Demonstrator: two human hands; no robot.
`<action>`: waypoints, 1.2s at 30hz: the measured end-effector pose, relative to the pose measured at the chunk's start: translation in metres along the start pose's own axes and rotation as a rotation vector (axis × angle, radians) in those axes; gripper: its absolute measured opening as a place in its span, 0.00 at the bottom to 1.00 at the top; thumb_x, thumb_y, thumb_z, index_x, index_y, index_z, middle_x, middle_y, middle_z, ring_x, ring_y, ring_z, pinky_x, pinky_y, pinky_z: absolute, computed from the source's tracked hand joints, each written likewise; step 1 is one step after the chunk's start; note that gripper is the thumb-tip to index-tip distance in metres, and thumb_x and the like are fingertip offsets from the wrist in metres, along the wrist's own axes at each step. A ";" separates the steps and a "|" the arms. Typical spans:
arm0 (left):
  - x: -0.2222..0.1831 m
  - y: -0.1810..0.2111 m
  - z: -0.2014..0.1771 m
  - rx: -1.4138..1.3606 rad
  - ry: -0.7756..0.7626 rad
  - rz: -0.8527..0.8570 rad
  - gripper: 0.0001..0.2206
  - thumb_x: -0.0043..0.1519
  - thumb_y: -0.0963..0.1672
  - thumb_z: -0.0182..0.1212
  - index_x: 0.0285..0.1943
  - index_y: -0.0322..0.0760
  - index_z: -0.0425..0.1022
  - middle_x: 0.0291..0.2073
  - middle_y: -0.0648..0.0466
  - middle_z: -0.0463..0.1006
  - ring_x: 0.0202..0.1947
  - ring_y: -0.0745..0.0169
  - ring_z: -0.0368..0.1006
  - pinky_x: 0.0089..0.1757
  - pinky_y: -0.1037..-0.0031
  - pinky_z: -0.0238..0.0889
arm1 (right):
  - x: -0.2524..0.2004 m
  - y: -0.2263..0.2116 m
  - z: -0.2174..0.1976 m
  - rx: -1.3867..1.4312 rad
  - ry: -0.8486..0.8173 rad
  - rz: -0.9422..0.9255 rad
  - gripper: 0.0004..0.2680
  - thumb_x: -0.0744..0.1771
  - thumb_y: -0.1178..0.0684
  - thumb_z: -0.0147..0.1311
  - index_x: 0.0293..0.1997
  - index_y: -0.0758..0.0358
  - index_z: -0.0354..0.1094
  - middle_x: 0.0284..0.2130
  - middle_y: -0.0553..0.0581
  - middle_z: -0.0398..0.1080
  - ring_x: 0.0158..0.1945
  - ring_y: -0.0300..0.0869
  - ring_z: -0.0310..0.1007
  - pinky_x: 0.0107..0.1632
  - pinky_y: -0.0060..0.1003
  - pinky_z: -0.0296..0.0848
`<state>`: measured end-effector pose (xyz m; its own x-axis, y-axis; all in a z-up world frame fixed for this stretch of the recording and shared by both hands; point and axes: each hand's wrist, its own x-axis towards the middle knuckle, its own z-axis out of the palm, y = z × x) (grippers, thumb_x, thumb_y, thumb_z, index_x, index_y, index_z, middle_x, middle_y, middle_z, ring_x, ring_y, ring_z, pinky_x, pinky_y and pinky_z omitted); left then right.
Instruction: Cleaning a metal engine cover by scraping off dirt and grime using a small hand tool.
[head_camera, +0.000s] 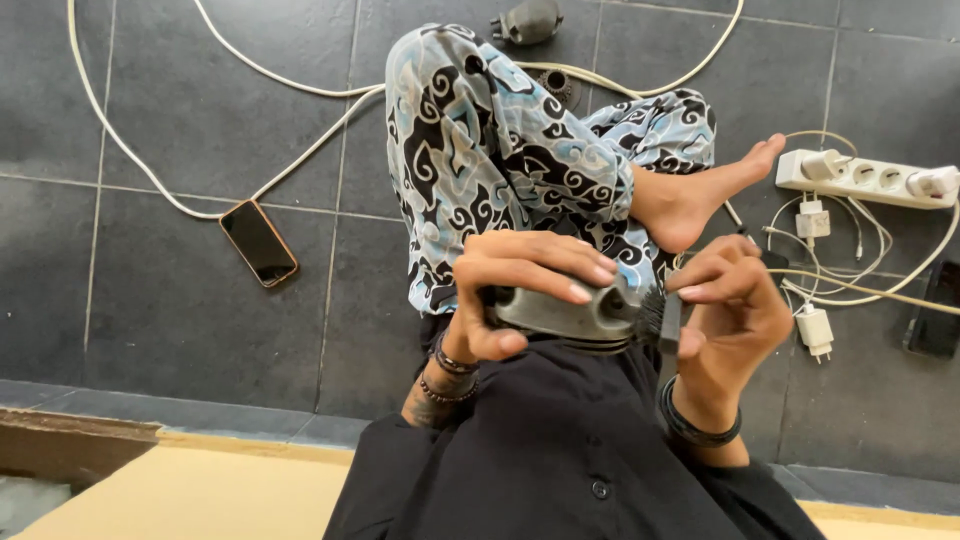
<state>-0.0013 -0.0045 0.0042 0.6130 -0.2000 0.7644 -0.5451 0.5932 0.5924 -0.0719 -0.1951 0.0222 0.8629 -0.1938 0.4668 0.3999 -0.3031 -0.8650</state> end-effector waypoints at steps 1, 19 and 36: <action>-0.001 0.001 0.001 -0.002 -0.003 -0.002 0.23 0.69 0.54 0.52 0.46 0.28 0.78 0.44 0.37 0.80 0.46 0.34 0.82 0.49 0.52 0.80 | -0.001 0.002 -0.002 0.000 0.004 0.001 0.20 0.65 0.27 0.54 0.36 0.54 0.58 0.29 0.54 0.69 0.33 0.37 0.61 0.65 0.41 0.53; -0.007 -0.003 -0.001 -0.158 0.075 -0.032 0.27 0.63 0.58 0.59 0.38 0.28 0.81 0.38 0.36 0.83 0.43 0.34 0.82 0.47 0.51 0.74 | -0.021 0.083 -0.018 -0.056 -0.125 0.001 0.20 0.60 0.33 0.69 0.31 0.63 0.70 0.30 0.57 0.74 0.40 0.44 0.59 0.56 0.32 0.60; -0.020 -0.024 0.012 -0.425 0.259 -0.020 0.27 0.61 0.57 0.62 0.36 0.24 0.80 0.35 0.29 0.81 0.42 0.32 0.81 0.45 0.50 0.74 | -0.022 0.065 -0.012 0.123 -0.100 0.083 0.24 0.66 0.29 0.54 0.36 0.67 0.64 0.28 0.59 0.70 0.34 0.40 0.67 0.46 0.32 0.66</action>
<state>-0.0073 -0.0236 -0.0220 0.7723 -0.0459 0.6336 -0.2839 0.8673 0.4089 -0.0686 -0.2216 -0.0420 0.9185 -0.1182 0.3774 0.3554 -0.1719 -0.9188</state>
